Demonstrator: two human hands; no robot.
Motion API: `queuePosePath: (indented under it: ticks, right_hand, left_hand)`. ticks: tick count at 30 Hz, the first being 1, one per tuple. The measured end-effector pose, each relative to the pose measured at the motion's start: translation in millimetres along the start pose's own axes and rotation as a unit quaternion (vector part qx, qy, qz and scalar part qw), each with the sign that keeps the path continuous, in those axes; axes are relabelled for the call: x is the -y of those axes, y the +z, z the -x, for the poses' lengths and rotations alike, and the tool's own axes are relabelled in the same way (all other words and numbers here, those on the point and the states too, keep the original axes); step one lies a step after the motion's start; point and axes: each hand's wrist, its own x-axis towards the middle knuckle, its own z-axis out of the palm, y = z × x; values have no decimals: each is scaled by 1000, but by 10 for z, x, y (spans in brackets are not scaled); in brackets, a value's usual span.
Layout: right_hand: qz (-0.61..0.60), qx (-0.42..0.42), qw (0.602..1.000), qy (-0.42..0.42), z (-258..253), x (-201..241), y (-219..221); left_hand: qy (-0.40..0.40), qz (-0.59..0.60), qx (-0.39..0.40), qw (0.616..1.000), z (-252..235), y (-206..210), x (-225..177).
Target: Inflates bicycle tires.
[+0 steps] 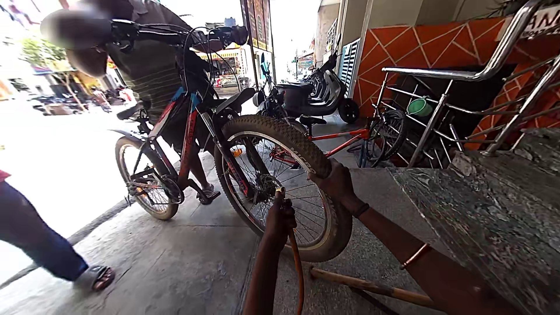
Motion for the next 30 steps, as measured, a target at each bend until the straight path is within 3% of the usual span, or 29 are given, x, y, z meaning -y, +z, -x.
queuePosePath:
  ticks: [6, 9, 12, 14, 16, 22, 30]
  right_hand:
    - [54, -9, 998, 26, -121, -53, 90]
    - [-30, 131, 991, 12, -316, -94, -133]
    - [-199, 282, 936, 68, -631, -79, -321]
    - [-346, 335, 870, 108, -740, -130, -198]
    - [-421, 351, 826, 136, -766, -147, -116]
    - [-440, 389, 799, 129, -799, -185, -114]
    - [-427, 406, 799, 117, -763, -158, -115]
  left_hand:
    - [19, -16, 49, 999, 178, -4, -129]
    - [31, -80, 23, 996, -14, 31, -25]
    - [25, -152, -29, 988, -310, 158, 101]
    - [24, -185, -65, 980, -455, 289, 132]
    - [17, -209, -81, 974, -541, 404, 136]
    - [15, -228, -121, 966, -604, 516, 182]
    - [-3, -226, -123, 966, -582, 510, 209]
